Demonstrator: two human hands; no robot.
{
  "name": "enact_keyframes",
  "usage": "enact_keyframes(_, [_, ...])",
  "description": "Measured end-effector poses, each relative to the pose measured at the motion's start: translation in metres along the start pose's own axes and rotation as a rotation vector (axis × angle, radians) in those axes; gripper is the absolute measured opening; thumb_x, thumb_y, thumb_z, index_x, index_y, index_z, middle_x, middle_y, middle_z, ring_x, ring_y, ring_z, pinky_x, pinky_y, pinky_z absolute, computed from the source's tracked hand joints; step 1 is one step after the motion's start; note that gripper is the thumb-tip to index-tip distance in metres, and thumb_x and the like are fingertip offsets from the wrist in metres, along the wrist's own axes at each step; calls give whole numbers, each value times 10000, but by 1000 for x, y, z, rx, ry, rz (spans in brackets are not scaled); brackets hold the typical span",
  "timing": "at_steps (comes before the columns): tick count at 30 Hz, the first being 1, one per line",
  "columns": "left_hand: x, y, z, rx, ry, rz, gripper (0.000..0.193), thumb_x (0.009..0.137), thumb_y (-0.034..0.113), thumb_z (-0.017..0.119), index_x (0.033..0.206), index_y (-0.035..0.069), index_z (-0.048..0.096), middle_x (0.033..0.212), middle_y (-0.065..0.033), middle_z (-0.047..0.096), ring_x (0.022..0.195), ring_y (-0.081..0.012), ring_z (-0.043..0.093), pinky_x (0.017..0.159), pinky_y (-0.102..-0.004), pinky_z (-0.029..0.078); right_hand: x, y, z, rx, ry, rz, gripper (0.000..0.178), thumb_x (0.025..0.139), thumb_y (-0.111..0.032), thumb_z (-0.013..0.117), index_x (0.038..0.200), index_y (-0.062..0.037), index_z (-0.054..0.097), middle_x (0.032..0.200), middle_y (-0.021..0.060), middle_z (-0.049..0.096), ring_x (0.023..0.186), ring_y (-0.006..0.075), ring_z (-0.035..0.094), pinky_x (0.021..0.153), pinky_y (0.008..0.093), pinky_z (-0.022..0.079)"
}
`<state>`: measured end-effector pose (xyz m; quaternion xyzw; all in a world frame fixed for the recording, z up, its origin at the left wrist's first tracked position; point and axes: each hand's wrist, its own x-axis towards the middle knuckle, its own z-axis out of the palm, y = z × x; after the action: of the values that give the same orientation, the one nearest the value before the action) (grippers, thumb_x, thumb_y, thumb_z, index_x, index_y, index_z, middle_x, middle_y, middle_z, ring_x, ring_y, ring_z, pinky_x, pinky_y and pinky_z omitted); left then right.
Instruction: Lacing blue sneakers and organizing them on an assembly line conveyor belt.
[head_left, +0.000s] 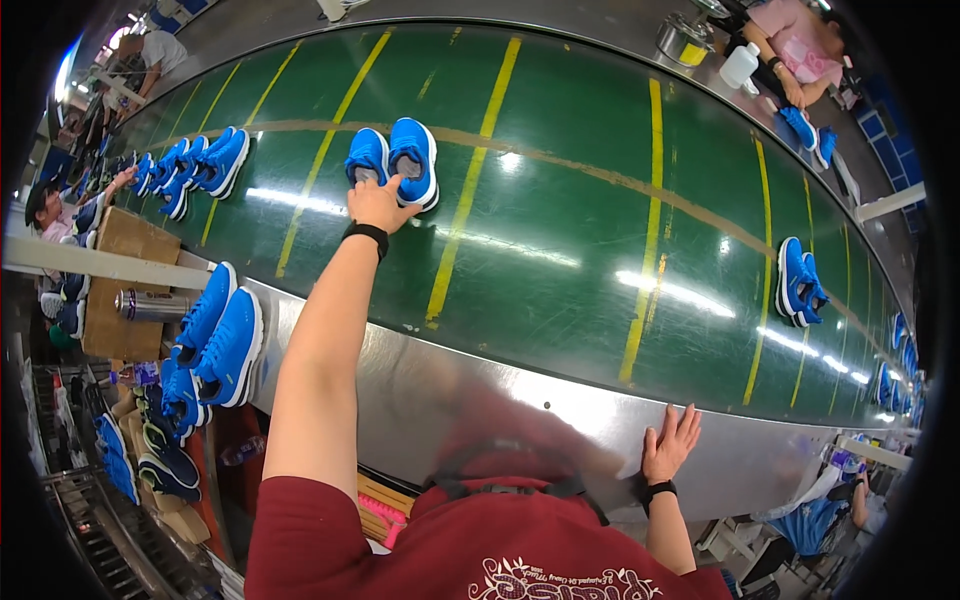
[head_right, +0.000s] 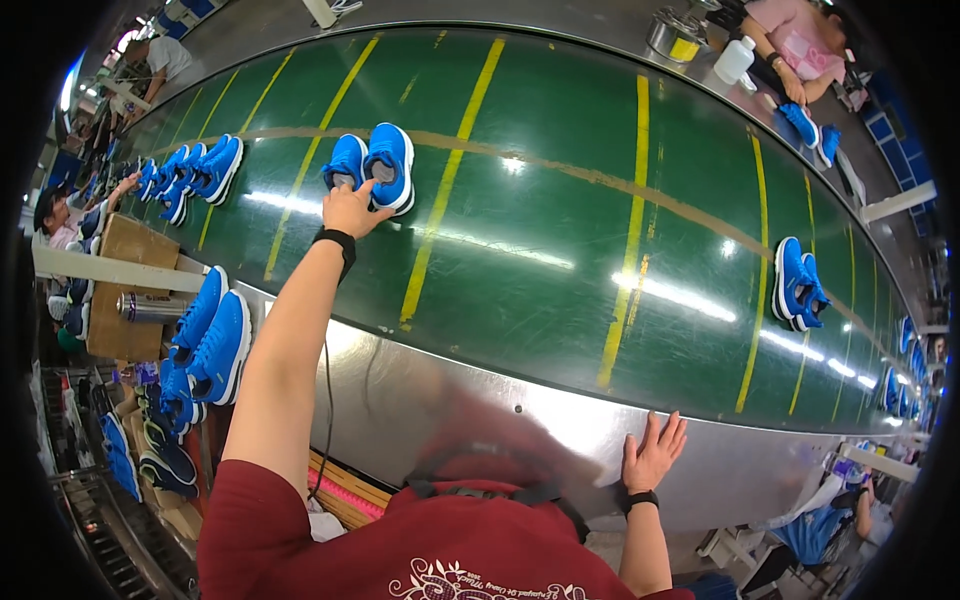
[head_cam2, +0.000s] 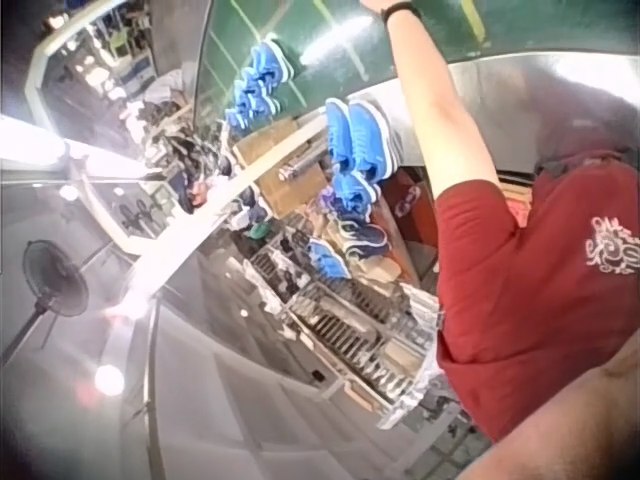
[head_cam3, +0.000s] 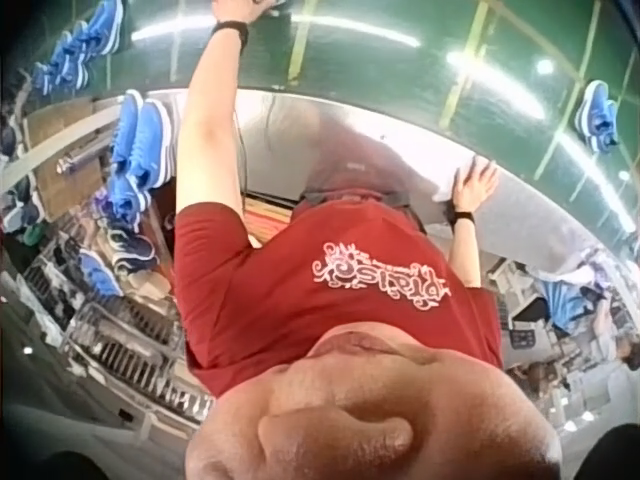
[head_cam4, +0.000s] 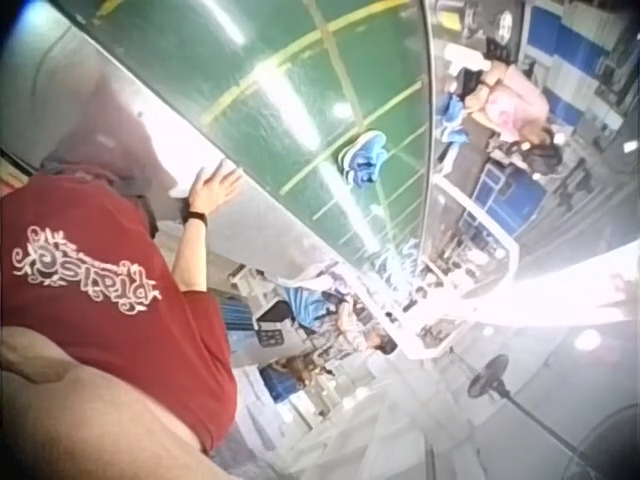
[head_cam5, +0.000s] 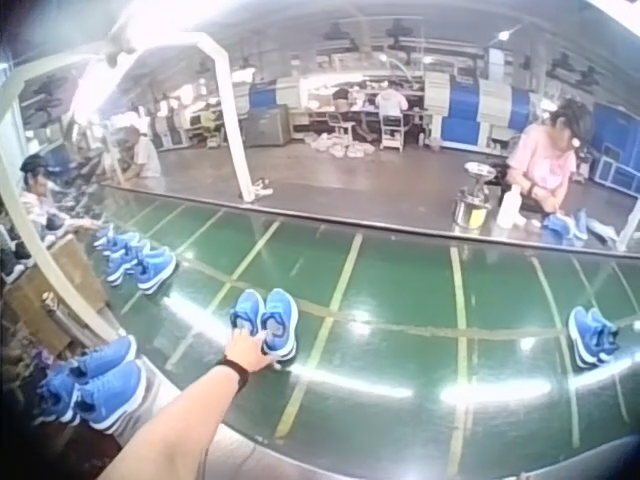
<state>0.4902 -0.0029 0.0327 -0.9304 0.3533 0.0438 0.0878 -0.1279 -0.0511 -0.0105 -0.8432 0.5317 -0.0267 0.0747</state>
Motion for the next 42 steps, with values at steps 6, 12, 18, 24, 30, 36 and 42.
enact_keyframes(6, [3,3,3,-43,42,-52,636,685,638,682,1220,303,603,1169,-152,599,1156,-311,509,933,-426,396,5,-6,-1,26,13,-21,558,811,-329,592,1319,-130,474,1496,203,259,1401,399,177,1135,513,126])
enact_keyframes(12, [-65,25,1,-122,114,285,520,660,621,701,955,193,714,919,-153,657,921,-319,627,768,-422,509,-1,-3,3,39,52,-28,551,824,-336,589,1326,-142,471,1491,202,271,1401,392,185,1132,513,131])
enact_keyframes(18, [-178,70,-10,-274,-24,423,569,645,649,682,1006,210,719,874,-131,661,844,-300,644,733,-422,512,-4,4,8,29,71,-50,534,849,-337,581,1337,-151,468,1486,202,278,1397,393,188,1128,511,136])
enact_keyframes(24, [-277,117,5,-386,68,533,424,709,535,694,929,173,702,822,-112,626,790,-282,631,682,-393,497,1,8,7,31,150,-136,543,840,-348,604,1334,-167,472,1447,194,315,1350,422,243,1096,517,183])
enact_keyframes(30, [-366,156,13,-423,108,632,360,693,391,760,967,176,666,763,-93,547,680,-290,585,596,-407,464,14,10,25,21,146,-120,527,895,-461,524,1362,-235,432,1471,212,290,1371,448,199,1086,585,155])
enact_keyframes(36, [-399,173,26,-447,233,669,400,600,203,796,968,167,643,835,-103,527,783,-303,543,691,-404,428,8,20,31,27,110,-125,545,913,-497,479,1391,-249,396,1477,238,261,1375,457,176,1088,596,128])
enact_keyframes(42, [-407,173,29,-444,234,648,407,612,244,794,988,176,655,837,-109,542,777,-316,550,681,-407,433,5,22,33,-15,75,-129,559,923,-510,446,1403,-233,376,1484,246,240,1384,458,144,1087,600,111])
